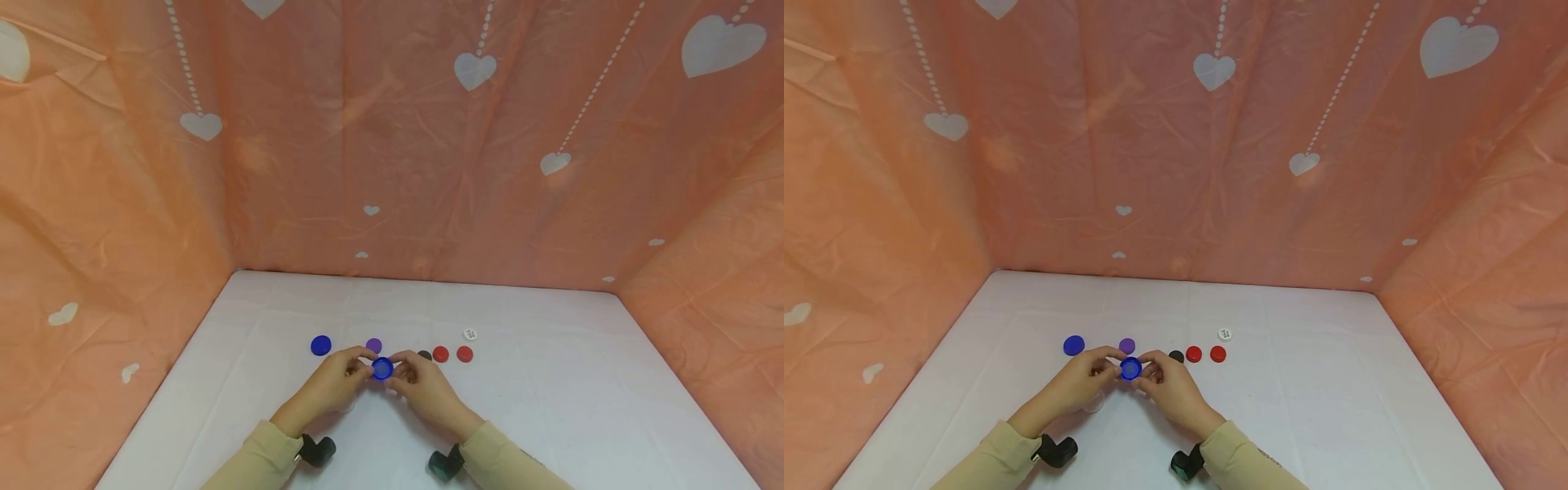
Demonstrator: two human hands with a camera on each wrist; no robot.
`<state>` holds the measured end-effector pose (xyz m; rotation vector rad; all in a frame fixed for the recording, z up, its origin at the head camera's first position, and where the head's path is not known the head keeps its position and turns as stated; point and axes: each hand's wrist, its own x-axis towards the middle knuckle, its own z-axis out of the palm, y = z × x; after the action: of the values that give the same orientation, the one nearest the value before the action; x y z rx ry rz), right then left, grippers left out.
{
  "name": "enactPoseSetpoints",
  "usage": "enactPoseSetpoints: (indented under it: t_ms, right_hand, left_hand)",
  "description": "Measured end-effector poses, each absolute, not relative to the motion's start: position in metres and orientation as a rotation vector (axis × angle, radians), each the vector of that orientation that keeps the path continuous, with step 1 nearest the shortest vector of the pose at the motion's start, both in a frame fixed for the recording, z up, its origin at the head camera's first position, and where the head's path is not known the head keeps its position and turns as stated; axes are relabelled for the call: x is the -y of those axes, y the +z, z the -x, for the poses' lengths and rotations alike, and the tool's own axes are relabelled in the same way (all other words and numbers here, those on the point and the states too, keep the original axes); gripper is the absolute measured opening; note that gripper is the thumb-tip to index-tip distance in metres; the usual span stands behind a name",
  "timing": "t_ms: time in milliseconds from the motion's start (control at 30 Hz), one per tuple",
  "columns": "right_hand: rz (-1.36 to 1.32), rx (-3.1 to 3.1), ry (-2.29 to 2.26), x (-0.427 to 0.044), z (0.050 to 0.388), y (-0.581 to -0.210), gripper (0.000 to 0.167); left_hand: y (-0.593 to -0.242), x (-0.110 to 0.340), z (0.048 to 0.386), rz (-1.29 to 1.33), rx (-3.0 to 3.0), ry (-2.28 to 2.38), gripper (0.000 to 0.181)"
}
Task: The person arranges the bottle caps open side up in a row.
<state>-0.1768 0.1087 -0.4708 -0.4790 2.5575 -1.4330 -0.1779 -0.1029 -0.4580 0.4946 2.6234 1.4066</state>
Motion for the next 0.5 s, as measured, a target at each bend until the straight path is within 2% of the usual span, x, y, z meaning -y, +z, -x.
enactPoseSetpoints:
  t_ms: [500]
  right_hand:
    - [0.526,-2.545,-1.436,-0.1019,0.1741,-0.4708,0.026]
  left_hand:
    - [-0.4598,0.1129,0.1758,-0.574,-2.617,1.383,0.032]
